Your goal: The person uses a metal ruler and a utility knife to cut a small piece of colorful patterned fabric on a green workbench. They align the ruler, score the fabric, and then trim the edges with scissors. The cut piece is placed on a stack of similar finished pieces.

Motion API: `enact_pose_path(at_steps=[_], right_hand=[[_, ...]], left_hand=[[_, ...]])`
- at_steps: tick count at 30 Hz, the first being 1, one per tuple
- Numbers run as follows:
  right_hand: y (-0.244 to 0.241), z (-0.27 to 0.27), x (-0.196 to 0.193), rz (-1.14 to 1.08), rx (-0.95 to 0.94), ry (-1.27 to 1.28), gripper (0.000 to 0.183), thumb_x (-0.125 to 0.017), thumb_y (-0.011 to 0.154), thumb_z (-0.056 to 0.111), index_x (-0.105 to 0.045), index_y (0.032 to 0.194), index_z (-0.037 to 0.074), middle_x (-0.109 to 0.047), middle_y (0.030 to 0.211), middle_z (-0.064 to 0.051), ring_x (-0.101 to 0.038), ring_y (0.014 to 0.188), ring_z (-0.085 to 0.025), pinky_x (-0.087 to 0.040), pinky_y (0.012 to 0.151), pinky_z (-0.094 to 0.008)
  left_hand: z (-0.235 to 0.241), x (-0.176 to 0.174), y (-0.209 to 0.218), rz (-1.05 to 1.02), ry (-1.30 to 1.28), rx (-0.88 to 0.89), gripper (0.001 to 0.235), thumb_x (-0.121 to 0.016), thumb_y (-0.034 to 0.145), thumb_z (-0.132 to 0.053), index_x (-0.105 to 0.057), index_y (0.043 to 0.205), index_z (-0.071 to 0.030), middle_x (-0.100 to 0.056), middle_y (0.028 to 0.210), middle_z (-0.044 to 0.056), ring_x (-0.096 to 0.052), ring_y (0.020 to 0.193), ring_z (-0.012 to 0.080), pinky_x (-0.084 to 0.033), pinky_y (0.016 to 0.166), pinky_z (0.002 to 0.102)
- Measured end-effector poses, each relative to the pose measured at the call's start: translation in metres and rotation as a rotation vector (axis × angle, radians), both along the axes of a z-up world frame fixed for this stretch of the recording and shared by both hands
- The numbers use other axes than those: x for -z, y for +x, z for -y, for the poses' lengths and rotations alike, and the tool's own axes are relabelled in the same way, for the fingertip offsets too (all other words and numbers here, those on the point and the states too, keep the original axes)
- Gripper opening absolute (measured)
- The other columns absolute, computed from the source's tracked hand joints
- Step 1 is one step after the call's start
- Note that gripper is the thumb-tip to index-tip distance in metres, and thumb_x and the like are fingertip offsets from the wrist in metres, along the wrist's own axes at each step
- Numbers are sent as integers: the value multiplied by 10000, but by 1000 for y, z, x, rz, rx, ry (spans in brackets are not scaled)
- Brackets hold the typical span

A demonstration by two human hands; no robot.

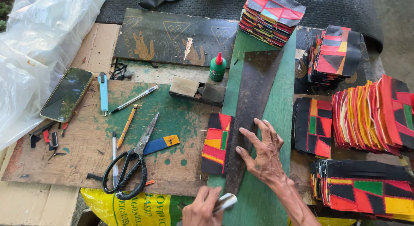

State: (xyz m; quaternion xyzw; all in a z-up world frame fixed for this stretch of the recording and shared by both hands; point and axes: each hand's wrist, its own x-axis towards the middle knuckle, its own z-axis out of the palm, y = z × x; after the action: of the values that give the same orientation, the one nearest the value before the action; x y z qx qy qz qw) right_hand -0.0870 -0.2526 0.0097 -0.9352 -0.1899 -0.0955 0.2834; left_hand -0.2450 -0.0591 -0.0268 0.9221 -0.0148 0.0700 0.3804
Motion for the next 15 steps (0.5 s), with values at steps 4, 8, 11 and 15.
enact_pose_path(at_steps=[4,8,11,15], right_hand=[[0,3,2,21,-43,4,532,-749,846,354,-639,1348,215,-420,1537,-166,-315,1473,-377,-203,1158,-513],[3,1,3,29,-57,-22,516,-722,860,347,-636,1356,235,-403,1553,-171,-301,1480,-377,-198,1156,-504],[3,1,6,50,-58,-51,507,-684,892,359,-621,1383,247,-397,1565,-170,-296,1484,-377,-194,1155,-499],[5,0,10,40,-55,-78,501,-647,921,367,-604,1406,251,-380,1587,-167,-282,1500,-369,-184,1164,-497]], left_hand=[[9,18,-8,200,5,120,579,-817,687,-139,-689,1238,-18,-700,1281,194,-747,579,232,-589,504,340],[12,32,-4,317,100,124,577,-909,753,-284,-705,1232,-34,-701,1311,147,-739,560,151,-561,473,264],[11,37,-4,355,89,122,561,-902,765,-282,-701,1223,-27,-685,1327,145,-757,616,142,-569,505,243],[11,37,-5,324,85,129,515,-903,779,-277,-714,1192,-33,-698,1313,135,-751,599,135,-570,502,246]])
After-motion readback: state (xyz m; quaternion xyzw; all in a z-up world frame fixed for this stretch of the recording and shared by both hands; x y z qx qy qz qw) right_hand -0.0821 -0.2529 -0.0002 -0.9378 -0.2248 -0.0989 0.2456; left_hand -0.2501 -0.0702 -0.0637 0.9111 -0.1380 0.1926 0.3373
